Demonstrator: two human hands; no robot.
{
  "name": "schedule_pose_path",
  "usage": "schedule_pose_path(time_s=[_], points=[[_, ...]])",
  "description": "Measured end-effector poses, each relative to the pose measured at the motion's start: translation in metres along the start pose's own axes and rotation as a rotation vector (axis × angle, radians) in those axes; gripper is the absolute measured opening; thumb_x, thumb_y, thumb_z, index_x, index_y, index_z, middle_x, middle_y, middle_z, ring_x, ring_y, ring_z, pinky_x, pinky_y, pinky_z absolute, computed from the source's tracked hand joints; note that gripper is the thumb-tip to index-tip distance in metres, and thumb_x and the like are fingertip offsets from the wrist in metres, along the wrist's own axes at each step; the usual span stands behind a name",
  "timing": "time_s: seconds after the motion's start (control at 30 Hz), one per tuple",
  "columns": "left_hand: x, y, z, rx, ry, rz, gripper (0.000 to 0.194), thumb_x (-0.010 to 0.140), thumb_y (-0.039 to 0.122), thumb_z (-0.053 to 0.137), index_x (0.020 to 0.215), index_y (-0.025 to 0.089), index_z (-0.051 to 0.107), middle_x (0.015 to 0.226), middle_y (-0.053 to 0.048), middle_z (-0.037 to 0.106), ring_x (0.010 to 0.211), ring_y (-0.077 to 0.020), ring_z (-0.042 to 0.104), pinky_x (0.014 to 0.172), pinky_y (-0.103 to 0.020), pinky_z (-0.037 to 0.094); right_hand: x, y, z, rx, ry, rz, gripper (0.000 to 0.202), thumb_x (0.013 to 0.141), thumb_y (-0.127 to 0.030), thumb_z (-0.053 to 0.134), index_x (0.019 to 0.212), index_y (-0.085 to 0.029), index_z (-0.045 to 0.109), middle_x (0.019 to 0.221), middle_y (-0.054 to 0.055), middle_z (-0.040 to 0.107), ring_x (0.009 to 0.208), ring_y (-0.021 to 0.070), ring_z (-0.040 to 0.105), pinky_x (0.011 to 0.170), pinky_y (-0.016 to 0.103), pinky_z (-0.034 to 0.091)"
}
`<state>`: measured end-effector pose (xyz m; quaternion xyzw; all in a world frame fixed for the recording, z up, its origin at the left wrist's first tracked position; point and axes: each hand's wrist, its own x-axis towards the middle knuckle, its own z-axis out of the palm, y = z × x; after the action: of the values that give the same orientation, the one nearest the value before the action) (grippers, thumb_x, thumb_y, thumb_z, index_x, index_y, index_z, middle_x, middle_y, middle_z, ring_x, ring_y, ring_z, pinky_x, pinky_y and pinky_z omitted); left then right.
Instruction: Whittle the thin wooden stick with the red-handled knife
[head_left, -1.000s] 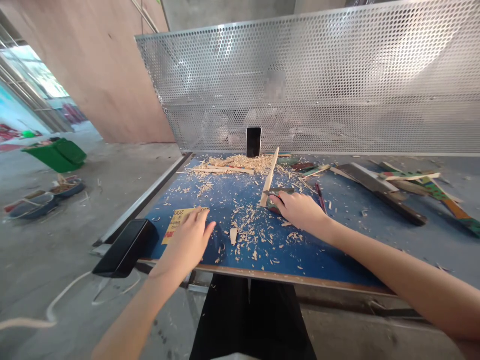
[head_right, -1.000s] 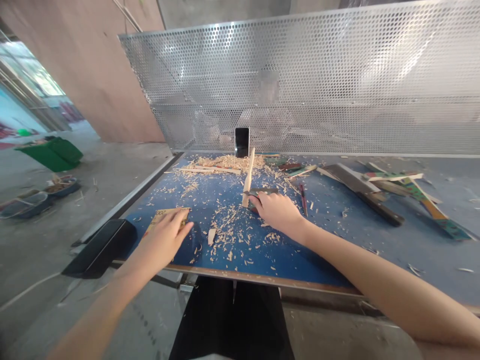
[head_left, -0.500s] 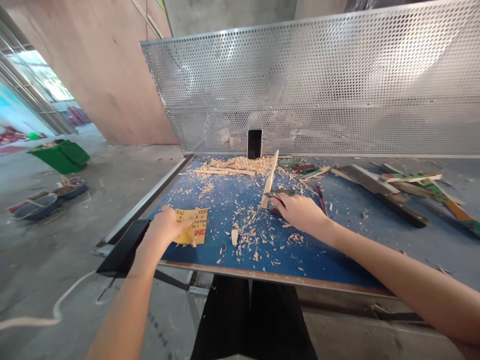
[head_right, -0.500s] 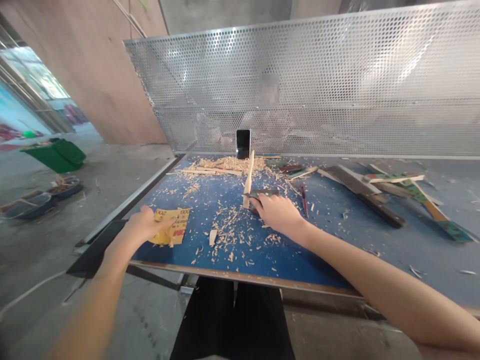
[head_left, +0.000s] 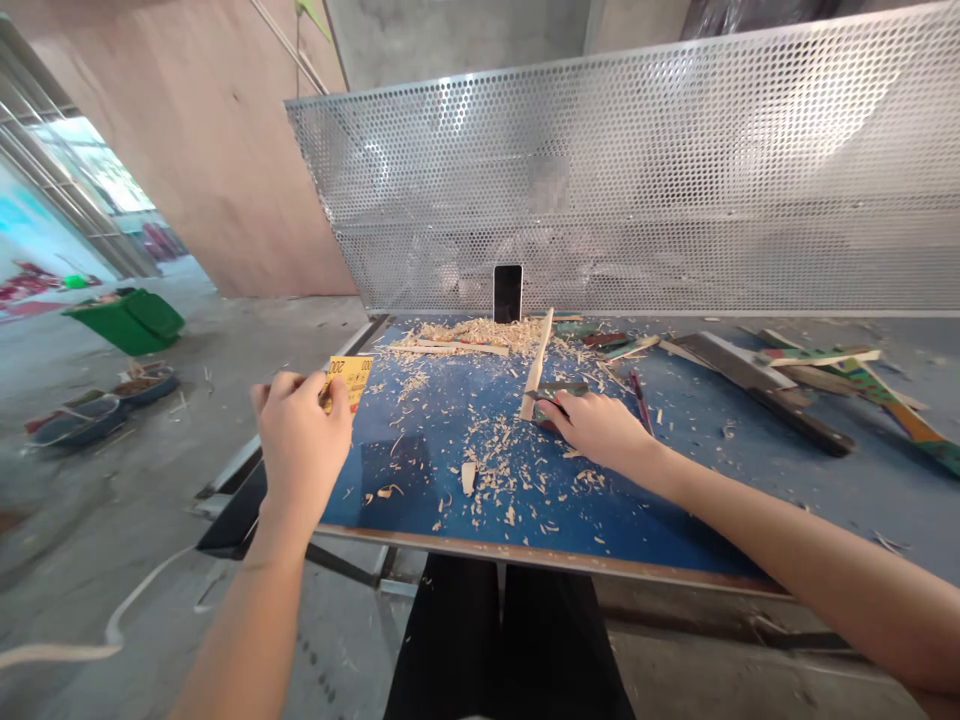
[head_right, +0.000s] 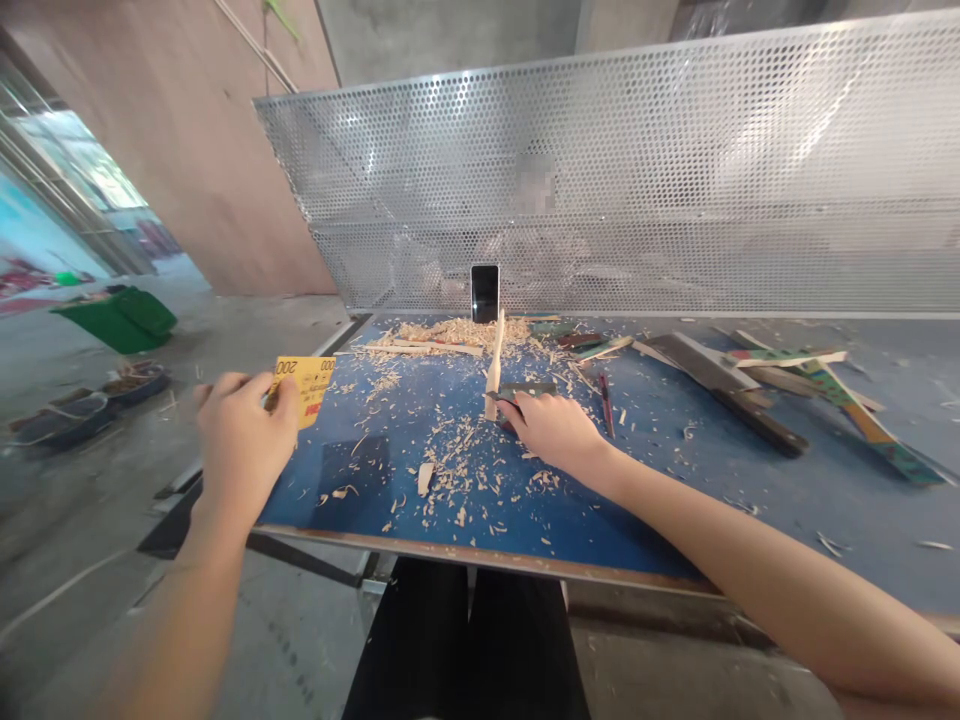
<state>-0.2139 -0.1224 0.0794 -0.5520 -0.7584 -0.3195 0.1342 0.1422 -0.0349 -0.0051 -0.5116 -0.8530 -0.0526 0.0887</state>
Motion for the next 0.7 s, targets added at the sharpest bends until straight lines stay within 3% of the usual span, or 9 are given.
schedule_pose_path(time_s=[0.03, 0.1, 0.2, 0.27, 0.3, 0.4, 0.5, 0.6, 0.7], points=[[-0.002, 0.002, -0.004, -0.011, 0.030, -0.024, 0.029, 0.094, 0.038, 0.046, 0.076, 0.020, 0.060, 0.090, -0.014, 0.065, 0.098, -0.0313, 0.061, 0.084, -0.039, 0.046, 0.000, 0.001, 0.000, 0.000, -0.002, -0.014, 0.048, 0.105, -0.044, 0.032, 0.119, -0.019, 0.070, 0.087, 0.011, 0.070, 0.065, 0.0197, 0.059, 0.058, 0.030, 0.028], [-0.007, 0.002, -0.012, -0.091, -0.040, -0.094, 0.027, 0.092, 0.042, 0.050, 0.084, 0.020, 0.063, 0.084, -0.008, 0.068, 0.081, -0.0261, 0.065, 0.070, -0.034, 0.046, 0.000, 0.001, 0.000, -0.001, -0.003, -0.021, 0.046, 0.104, -0.042, 0.034, 0.121, -0.020, 0.070, 0.088, 0.011, 0.070, 0.067, 0.0202, 0.060, 0.059, 0.030, 0.029], [-0.014, -0.008, -0.015, -0.227, -0.468, -0.131, 0.038, 0.087, 0.046, 0.057, 0.119, 0.025, 0.059, 0.086, -0.001, 0.073, 0.060, -0.0201, 0.064, 0.055, -0.029, 0.043, -0.001, -0.001, -0.004, 0.006, -0.015, 0.009, 0.048, 0.104, -0.042, 0.033, 0.120, -0.019, 0.071, 0.086, 0.011, 0.069, 0.067, 0.0198, 0.060, 0.060, 0.030, 0.030], [-0.019, -0.022, -0.008, -0.125, -0.732, -0.085, 0.034, 0.087, 0.042, 0.057, 0.115, 0.025, 0.059, 0.081, 0.000, 0.073, 0.056, -0.0198, 0.063, 0.053, -0.029, 0.041, -0.001, -0.002, -0.007, -0.001, -0.033, -0.026, 0.047, 0.104, -0.040, 0.033, 0.124, -0.019, 0.070, 0.092, 0.012, 0.070, 0.068, 0.0192, 0.060, 0.061, 0.030, 0.031], [-0.022, -0.030, -0.002, -0.053, -0.782, -0.072, 0.028, 0.087, 0.039, 0.056, 0.111, 0.025, 0.060, 0.081, -0.001, 0.073, 0.059, -0.0207, 0.065, 0.054, -0.029, 0.042, -0.001, -0.003, -0.009, -0.004, -0.041, -0.042, 0.046, 0.103, -0.039, 0.034, 0.125, -0.019, 0.069, 0.095, 0.013, 0.070, 0.069, 0.0190, 0.060, 0.061, 0.030, 0.031], [-0.026, -0.051, 0.018, 0.127, -0.707, -0.005, 0.021, 0.086, 0.031, 0.056, 0.105, 0.023, 0.062, 0.093, -0.008, 0.075, 0.080, -0.0263, 0.071, 0.064, -0.031, 0.047, -0.002, -0.004, -0.012, 0.001, -0.053, -0.036, 0.045, 0.103, -0.038, 0.035, 0.125, -0.018, 0.069, 0.094, 0.013, 0.070, 0.069, 0.0187, 0.060, 0.061, 0.029, 0.031], [-0.023, -0.052, 0.027, 0.187, -0.536, 0.094, 0.024, 0.086, 0.026, 0.056, 0.107, 0.019, 0.064, 0.117, -0.017, 0.071, 0.108, -0.0334, 0.067, 0.084, -0.038, 0.052, -0.001, -0.004, -0.011, 0.035, -0.038, -0.012, 0.045, 0.103, -0.042, 0.036, 0.120, -0.018, 0.070, 0.088, 0.012, 0.069, 0.067, 0.0183, 0.059, 0.061, 0.030, 0.031], [-0.010, -0.021, 0.021, 0.053, -0.459, 0.195, 0.025, 0.093, 0.031, 0.046, 0.104, 0.019, 0.066, 0.112, -0.017, 0.072, 0.106, -0.0333, 0.067, 0.091, -0.043, 0.051, 0.000, -0.003, -0.009, 0.063, -0.009, 0.025, 0.048, 0.104, -0.047, 0.035, 0.114, -0.017, 0.071, 0.082, 0.011, 0.068, 0.063, 0.0176, 0.058, 0.062, 0.030, 0.031], [0.011, 0.034, 0.010, -0.172, -0.462, 0.262, 0.026, 0.095, 0.039, 0.049, 0.096, 0.021, 0.069, 0.100, -0.011, 0.073, 0.092, -0.0275, 0.069, 0.082, -0.037, 0.051, 0.001, -0.003, -0.006, 0.042, 0.004, -0.002, 0.048, 0.104, -0.046, 0.034, 0.114, -0.017, 0.071, 0.083, 0.011, 0.068, 0.062, 0.0176, 0.057, 0.060, 0.030, 0.029]])
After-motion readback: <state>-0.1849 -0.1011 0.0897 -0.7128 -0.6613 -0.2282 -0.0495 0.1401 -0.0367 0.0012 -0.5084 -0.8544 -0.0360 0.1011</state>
